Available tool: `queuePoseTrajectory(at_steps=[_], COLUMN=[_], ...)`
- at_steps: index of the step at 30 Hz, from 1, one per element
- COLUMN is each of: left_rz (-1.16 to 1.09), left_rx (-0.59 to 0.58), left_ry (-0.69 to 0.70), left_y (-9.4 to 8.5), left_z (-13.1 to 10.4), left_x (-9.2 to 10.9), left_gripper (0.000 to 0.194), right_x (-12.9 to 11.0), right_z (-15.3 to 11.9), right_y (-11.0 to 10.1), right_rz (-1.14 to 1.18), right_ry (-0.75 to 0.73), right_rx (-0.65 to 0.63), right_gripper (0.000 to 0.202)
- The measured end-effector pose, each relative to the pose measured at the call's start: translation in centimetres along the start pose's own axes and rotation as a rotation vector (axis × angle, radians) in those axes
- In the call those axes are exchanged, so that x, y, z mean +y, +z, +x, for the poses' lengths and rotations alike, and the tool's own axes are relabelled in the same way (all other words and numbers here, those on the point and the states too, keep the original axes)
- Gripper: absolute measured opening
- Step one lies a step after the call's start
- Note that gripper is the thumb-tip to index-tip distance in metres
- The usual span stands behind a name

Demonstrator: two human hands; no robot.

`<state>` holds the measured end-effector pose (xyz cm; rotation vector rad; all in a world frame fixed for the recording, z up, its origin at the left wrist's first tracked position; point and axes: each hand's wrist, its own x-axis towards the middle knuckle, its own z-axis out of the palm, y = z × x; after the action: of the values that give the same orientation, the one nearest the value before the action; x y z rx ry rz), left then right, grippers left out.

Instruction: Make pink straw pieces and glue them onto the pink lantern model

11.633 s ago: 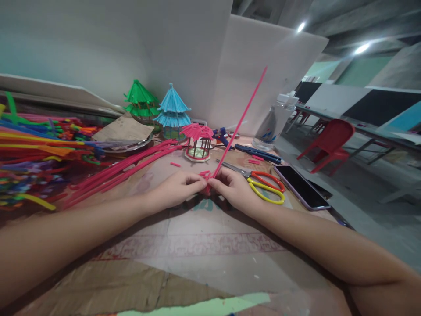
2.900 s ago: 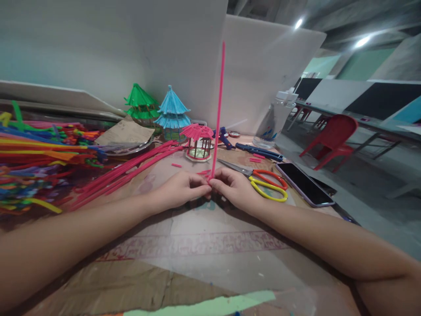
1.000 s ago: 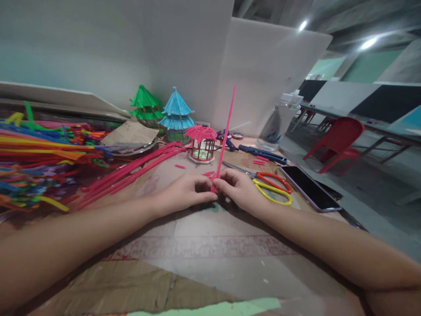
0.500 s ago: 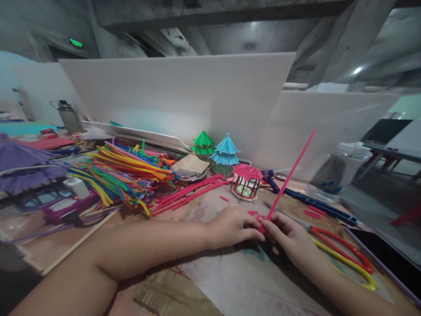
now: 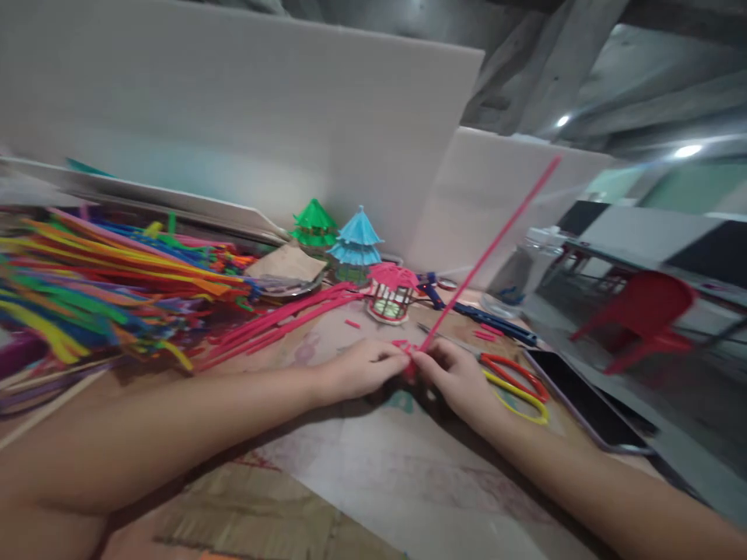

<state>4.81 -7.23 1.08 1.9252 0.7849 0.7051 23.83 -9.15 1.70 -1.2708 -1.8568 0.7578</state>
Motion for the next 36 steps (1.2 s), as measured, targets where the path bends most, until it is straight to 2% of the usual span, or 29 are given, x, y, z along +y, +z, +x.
queuePoseTrajectory(at_steps=[3,6,14,22,29,36], left_rz=[-0.112,-0.109,0.0,0.009,-0.124,-0.071], left_rx=[0.001,-0.03,-0.059,-0.039,-0.071,-0.103], left_ry=[-0.018,-0.011,-0.053,-0.013,-0.102,-0.104], left_y=[-0.12,-0.16,-0.07,-0.19,-0.32,-0.47], left_z=[0.27,0.43,0.15,0.24,0.21,0.33], left_x=[-0.24,-0.3,-0.02,0.22,0.24,-0.1], left_gripper=[0.036,0.033,0.04,0.03,0.036,0.039], right_x=[0.12,0.11,0.33,0.23,-0.13,-0.15], right_z=[0.12,0.15,-0.03,-0.02,-0.15,-0.1], right_y=[0.15,0.2,0.18,0.19,0.13,0.11], right_rz=[0.112,0.15,0.012,0.036,0.071,0.071], right_ry=[0.026,0.018,0.031,0.03,0.018,0.033], right_rx=[-0.026,-0.043,-0.044,-0.063,-0.059,-0.063], right_gripper=[0.029,0.027,0.028,0.027,0.027,0.026])
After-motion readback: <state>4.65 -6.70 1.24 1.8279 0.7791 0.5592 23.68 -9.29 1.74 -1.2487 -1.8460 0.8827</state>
